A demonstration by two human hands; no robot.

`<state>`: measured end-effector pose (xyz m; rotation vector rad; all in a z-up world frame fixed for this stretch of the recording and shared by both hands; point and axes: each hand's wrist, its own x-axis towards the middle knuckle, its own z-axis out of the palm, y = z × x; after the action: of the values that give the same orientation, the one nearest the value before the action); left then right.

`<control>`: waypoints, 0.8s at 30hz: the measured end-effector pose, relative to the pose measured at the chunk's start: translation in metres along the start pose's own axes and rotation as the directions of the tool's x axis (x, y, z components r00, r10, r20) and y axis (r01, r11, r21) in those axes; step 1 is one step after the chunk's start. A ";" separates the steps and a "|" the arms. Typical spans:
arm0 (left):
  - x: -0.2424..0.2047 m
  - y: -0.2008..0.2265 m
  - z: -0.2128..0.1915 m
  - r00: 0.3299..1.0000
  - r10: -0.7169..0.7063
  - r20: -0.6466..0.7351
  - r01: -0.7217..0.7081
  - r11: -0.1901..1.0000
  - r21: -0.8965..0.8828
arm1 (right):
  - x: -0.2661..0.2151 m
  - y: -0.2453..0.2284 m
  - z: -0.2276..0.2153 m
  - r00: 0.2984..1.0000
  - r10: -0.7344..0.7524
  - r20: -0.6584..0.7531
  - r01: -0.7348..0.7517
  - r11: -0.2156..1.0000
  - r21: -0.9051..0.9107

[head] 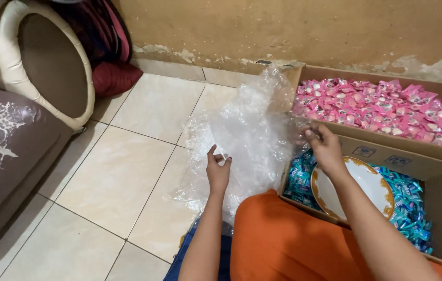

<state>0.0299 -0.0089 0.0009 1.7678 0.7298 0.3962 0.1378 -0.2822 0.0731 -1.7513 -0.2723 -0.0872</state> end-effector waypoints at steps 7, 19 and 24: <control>-0.013 0.057 0.031 0.980 0.198 0.022 -0.198 0.980 0.016 | -0.023 -0.014 -0.081 0.989 0.026 -0.147 -0.020 0.999 0.041; -0.013 0.156 0.184 0.748 0.661 0.056 -0.637 0.692 0.341 | -0.093 0.014 -0.209 0.925 0.287 -0.249 -0.277 0.958 0.076; -0.056 0.200 0.232 0.370 0.907 0.200 -0.835 0.231 0.499 | -0.121 0.020 -0.191 0.799 0.456 -0.393 -0.214 0.825 0.523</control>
<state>0.1822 -0.2521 0.1216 2.6305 -0.2728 1.1942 0.0428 -0.4878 0.0667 -1.2203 0.3976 -0.1958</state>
